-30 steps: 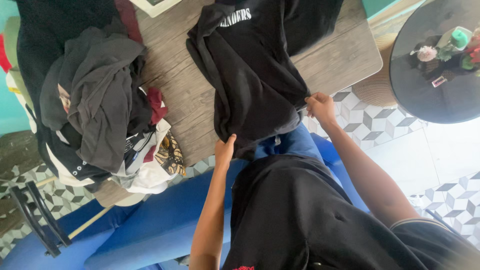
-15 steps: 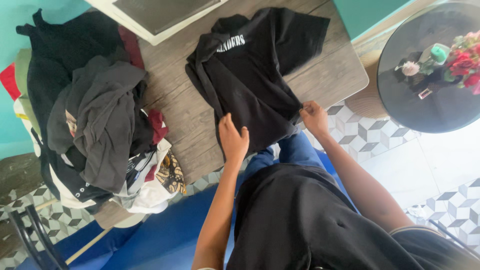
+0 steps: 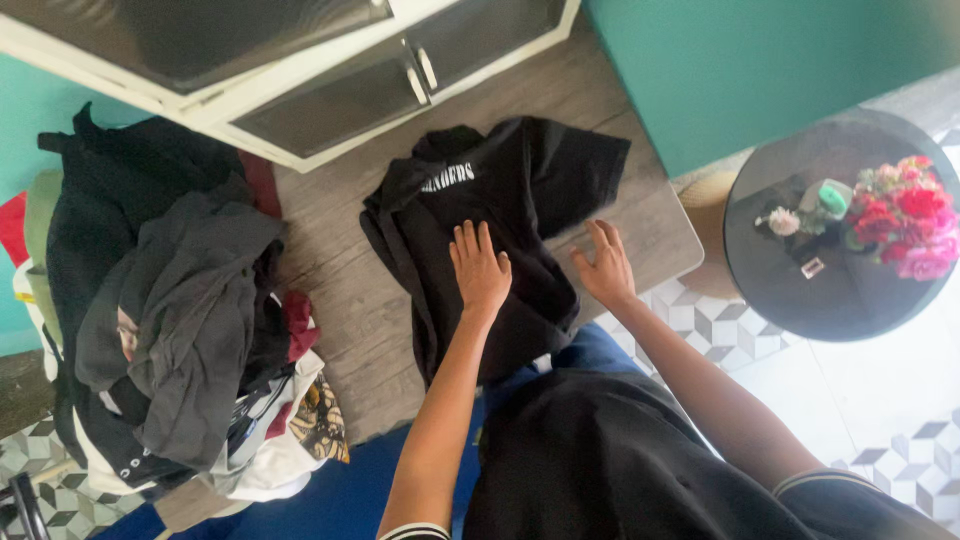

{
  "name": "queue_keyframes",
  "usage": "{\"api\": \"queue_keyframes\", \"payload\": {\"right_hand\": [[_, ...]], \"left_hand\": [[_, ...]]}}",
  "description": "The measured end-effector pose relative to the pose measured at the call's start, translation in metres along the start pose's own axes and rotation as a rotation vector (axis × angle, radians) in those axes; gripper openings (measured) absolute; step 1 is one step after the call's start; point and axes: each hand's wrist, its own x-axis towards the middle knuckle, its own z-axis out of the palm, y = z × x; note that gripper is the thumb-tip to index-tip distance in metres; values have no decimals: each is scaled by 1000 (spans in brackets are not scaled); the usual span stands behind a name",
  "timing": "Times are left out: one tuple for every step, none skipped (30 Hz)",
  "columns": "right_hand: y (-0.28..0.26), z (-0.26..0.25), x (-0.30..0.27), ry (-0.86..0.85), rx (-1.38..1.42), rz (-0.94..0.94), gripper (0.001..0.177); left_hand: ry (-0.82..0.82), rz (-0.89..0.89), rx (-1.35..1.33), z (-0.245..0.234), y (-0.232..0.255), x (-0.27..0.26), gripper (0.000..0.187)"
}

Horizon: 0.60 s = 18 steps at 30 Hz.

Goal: The person unfolds a black t-shirt on a table, smoothes the fabric by hand, and then folds the t-shirt into a rectangle.

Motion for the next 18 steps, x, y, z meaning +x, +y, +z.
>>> {"api": "queue_keyframes", "payload": {"right_hand": [[-1,4,12,2,-35,-53,60],[-1,8,24,4,-69,-106,64],[0,11,32,-24,-88,-121,64],[2,15,43,-51,-106,-136,65],[5,16,54,-75,-129,-149,66],[6,20,62,-94,-178,-172,67],[8,24,71,-111,-229,-198,68],[10,26,79,-128,-280,-224,69],[14,24,84,-140,-338,-265,69],[18,22,90,-152,-396,-305,69],[22,19,96,-164,-453,-344,69],[25,16,103,-181,-463,-343,68],[30,12,115,-195,-472,-343,68],[34,9,126,-209,-482,-343,67],[37,7,137,-214,-482,-356,67],[41,4,148,-219,-482,-368,67],[42,4,161,-220,-480,-384,67],[43,4,176,-218,-474,-387,67]], "left_hand": [[25,-27,17,1,-4,11,67],[50,-53,33,2,-8,24,66],[65,-79,50,5,-12,32,65],[83,-95,70,7,-18,42,65],[101,-107,85,9,-25,54,65],[118,-119,101,11,-33,64,66],[116,-131,122,13,-40,71,66],[113,-144,143,15,-48,78,66],[108,-161,165,17,-55,80,67],[123,-183,176,18,-63,83,66],[135,-202,188,20,-70,85,66],[147,-222,199,21,-76,86,66],[166,-229,185,22,-79,87,66],[184,-237,171,23,-81,87,66],[205,-248,161,21,-83,86,67],[183,-265,155,21,-81,86,66],[165,-282,152,19,-77,88,66],[148,-298,148,16,-73,91,66]]}}
